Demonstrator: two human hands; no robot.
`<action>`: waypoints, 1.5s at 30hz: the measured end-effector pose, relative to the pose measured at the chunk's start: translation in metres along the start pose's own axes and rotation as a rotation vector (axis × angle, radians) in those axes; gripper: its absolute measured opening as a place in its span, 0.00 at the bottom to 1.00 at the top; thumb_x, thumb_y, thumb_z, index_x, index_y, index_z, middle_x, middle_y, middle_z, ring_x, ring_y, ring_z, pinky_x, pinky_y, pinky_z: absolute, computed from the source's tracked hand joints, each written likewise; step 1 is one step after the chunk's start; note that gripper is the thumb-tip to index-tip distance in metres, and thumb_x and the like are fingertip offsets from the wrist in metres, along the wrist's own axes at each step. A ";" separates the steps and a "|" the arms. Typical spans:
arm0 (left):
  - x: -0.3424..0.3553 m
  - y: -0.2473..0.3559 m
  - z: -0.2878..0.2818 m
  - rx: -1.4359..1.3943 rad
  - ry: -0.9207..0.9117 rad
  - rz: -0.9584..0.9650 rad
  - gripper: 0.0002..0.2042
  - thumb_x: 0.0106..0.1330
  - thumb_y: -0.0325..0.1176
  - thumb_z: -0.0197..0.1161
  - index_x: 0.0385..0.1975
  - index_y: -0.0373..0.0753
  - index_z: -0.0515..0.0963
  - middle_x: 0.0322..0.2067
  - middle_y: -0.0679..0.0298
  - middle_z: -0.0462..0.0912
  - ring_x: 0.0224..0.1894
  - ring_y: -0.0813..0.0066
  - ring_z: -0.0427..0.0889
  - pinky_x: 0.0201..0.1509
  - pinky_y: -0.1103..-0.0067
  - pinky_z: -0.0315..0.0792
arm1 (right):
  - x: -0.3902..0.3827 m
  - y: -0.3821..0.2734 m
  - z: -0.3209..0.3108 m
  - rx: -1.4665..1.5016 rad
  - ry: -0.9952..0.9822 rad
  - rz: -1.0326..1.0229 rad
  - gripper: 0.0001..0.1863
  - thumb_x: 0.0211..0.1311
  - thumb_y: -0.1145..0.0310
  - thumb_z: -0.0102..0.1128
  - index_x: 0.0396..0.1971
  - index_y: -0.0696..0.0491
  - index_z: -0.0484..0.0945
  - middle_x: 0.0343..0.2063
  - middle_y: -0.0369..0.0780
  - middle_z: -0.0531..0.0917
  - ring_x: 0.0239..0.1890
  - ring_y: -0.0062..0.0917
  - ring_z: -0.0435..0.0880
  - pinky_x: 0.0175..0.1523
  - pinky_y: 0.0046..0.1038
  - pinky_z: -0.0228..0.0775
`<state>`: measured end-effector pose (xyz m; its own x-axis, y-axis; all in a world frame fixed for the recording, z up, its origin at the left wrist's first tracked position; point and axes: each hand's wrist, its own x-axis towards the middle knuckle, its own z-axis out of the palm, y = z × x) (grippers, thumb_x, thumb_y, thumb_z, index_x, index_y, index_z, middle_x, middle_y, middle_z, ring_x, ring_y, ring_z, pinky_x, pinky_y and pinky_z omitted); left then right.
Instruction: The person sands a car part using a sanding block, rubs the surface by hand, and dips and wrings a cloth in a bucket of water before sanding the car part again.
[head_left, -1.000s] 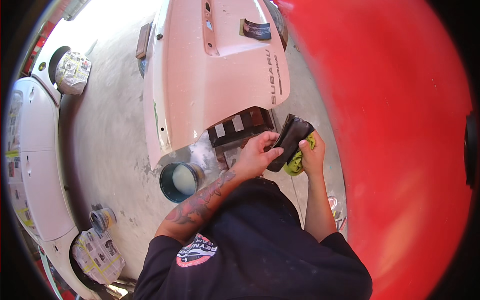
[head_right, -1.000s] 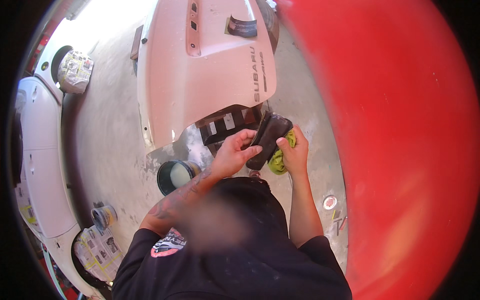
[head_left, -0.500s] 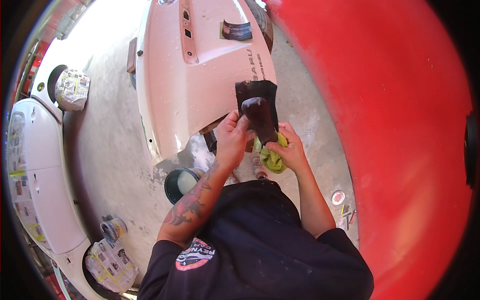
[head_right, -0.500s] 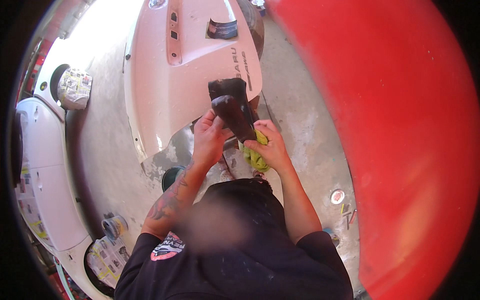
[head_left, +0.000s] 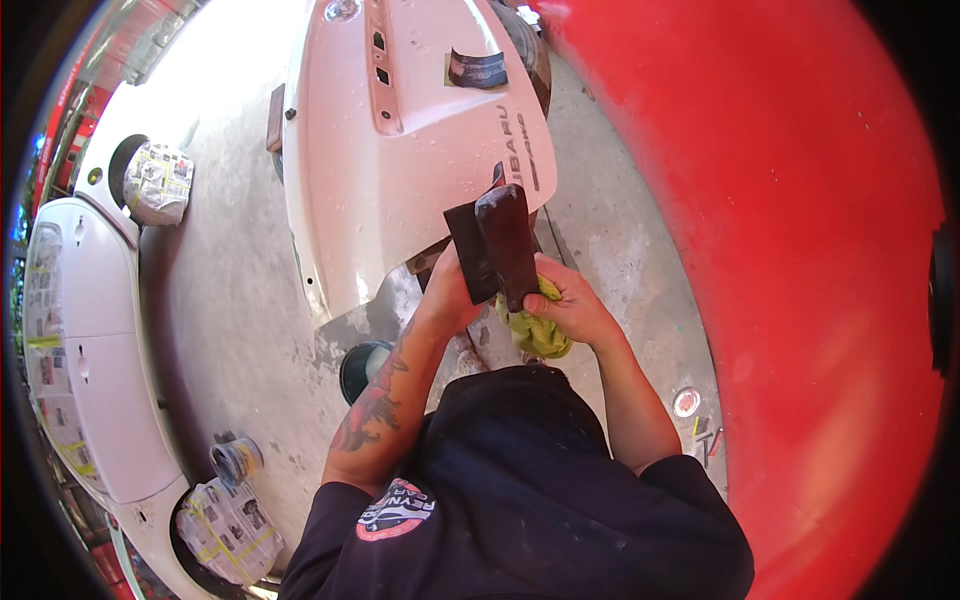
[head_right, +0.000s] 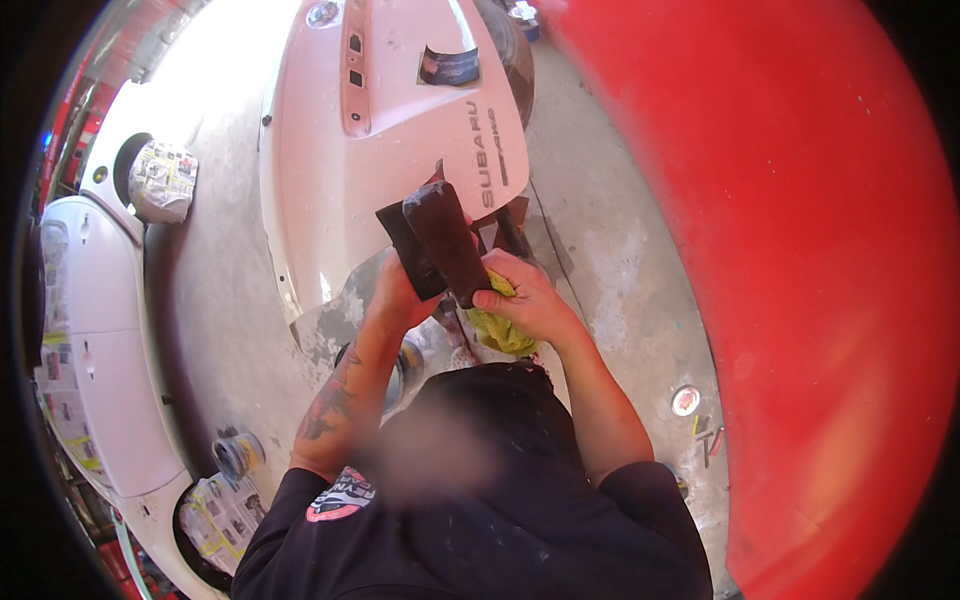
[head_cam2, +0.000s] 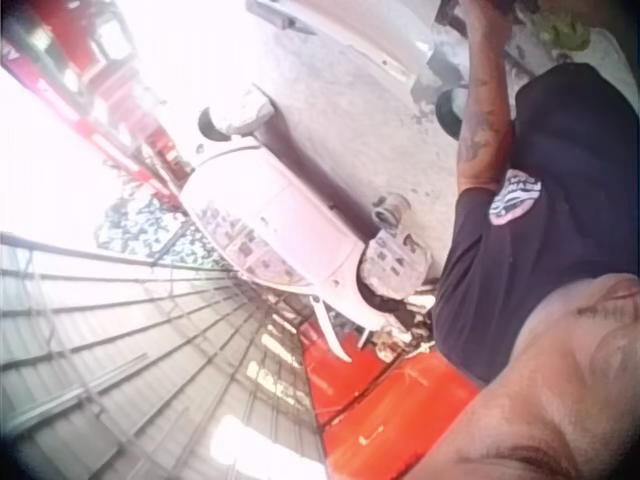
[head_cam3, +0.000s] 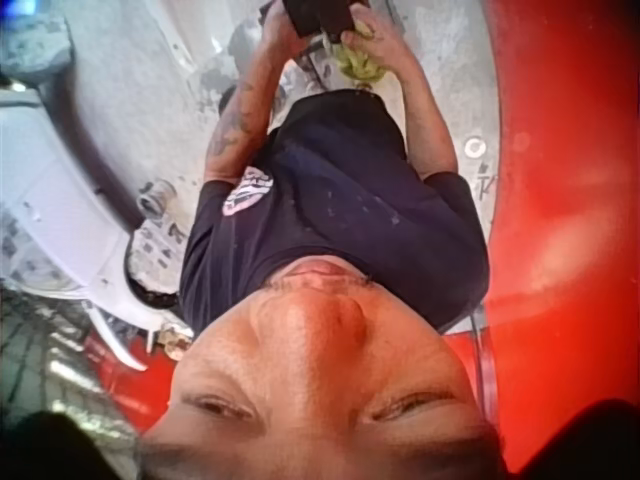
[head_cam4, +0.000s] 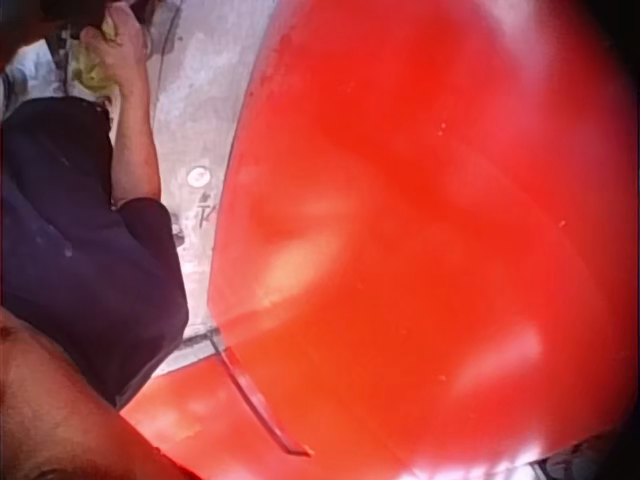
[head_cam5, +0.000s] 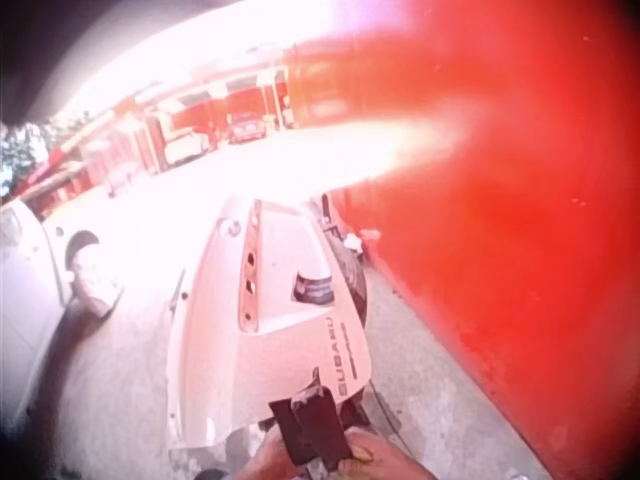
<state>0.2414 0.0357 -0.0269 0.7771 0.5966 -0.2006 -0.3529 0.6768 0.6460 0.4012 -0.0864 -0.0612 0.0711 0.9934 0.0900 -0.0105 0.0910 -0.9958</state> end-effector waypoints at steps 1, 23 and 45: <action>-0.001 0.001 0.004 0.003 -0.002 0.001 0.20 0.77 0.38 0.53 0.64 0.37 0.70 0.52 0.63 0.81 0.51 0.71 0.82 0.55 0.74 0.75 | 0.002 -0.001 0.002 0.000 0.001 -0.003 0.21 0.64 0.57 0.70 0.49 0.55 0.80 0.41 0.35 0.78 0.46 0.23 0.77 0.54 0.27 0.68; -0.041 0.008 0.011 0.208 0.128 0.187 0.19 0.74 0.34 0.64 0.61 0.37 0.72 0.55 0.62 0.81 0.57 0.73 0.79 0.60 0.72 0.73 | 0.018 0.008 0.006 -0.038 -0.146 0.086 0.25 0.62 0.52 0.72 0.48 0.57 0.80 0.38 0.38 0.79 0.43 0.27 0.79 0.50 0.30 0.71; -0.164 -0.003 -0.025 0.193 0.370 0.495 0.23 0.75 0.35 0.61 0.66 0.36 0.67 0.61 0.56 0.77 0.65 0.61 0.75 0.69 0.64 0.70 | 0.028 -0.027 0.094 0.002 -0.401 -0.027 0.47 0.56 0.66 0.76 0.75 0.47 0.60 0.52 0.44 0.84 0.52 0.33 0.83 0.61 0.32 0.70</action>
<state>0.1017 -0.0537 -0.0146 0.3034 0.9507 -0.0634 -0.4969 0.2146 0.8409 0.3097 -0.0550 -0.0302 -0.3236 0.9391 0.1159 -0.0164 0.1169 -0.9930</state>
